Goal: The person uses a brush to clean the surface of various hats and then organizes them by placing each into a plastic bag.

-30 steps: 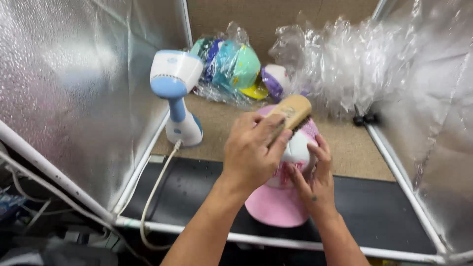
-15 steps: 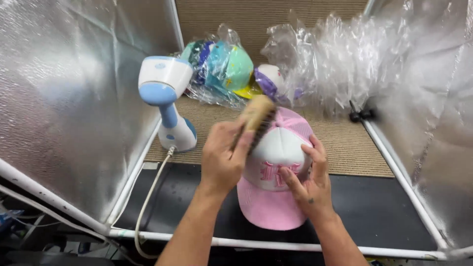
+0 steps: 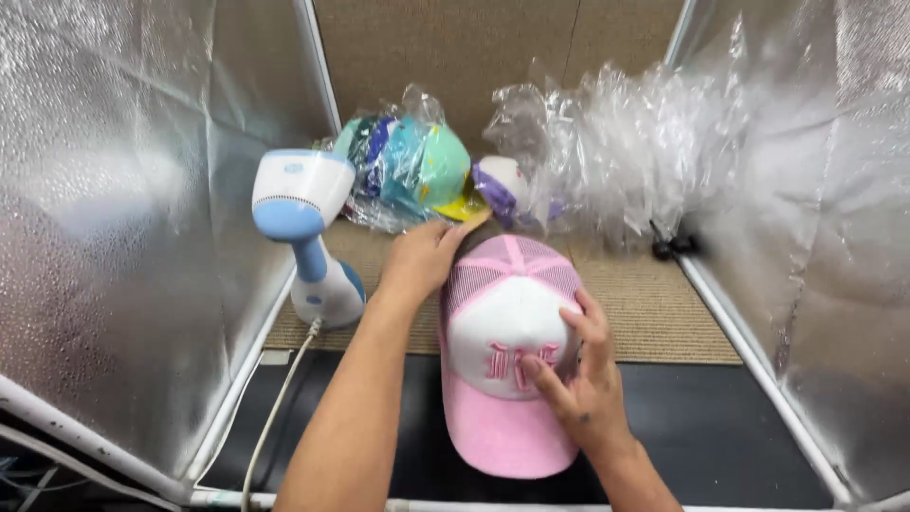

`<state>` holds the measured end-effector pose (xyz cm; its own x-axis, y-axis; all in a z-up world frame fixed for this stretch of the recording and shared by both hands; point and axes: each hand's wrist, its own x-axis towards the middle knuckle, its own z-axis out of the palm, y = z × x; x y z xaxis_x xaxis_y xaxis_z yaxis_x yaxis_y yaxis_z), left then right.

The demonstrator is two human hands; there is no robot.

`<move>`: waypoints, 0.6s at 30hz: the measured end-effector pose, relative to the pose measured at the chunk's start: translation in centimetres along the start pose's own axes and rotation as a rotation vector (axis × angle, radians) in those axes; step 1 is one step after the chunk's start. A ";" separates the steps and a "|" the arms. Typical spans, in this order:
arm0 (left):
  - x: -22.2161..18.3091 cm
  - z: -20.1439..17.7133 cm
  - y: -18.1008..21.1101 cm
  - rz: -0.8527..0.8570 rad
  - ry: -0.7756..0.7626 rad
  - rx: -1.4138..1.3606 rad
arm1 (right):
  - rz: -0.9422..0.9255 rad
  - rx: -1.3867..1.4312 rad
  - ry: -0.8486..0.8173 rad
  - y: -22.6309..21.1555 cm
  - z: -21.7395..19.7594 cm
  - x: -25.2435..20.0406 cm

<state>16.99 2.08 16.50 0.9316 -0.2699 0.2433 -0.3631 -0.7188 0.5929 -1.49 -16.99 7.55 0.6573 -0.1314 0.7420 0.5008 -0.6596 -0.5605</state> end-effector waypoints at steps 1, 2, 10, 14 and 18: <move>-0.5 0.5 -1.4 -0.005 -0.004 -0.001 | 0.004 0.001 -0.005 0.1 0.0 0.1; -0.9 1.1 -2.9 -0.136 -0.139 0.011 | 0.014 0.009 -0.003 0.4 0.1 0.2; -3.1 -2.1 2.1 0.067 0.238 -0.232 | 0.078 0.017 -0.003 0.1 0.3 -0.5; 0.1 -2.1 8.2 0.538 -0.269 -0.221 | 0.033 -0.013 0.011 0.3 0.1 -0.2; 7.2 0.0 4.7 0.159 -0.405 0.076 | 0.033 -0.039 0.018 0.2 0.2 -0.2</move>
<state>21.96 -3.22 21.08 0.8003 -0.5996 -0.0025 -0.5144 -0.6888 0.5109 -1.42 -16.95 7.19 0.6626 -0.1671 0.7301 0.4560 -0.6833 -0.5702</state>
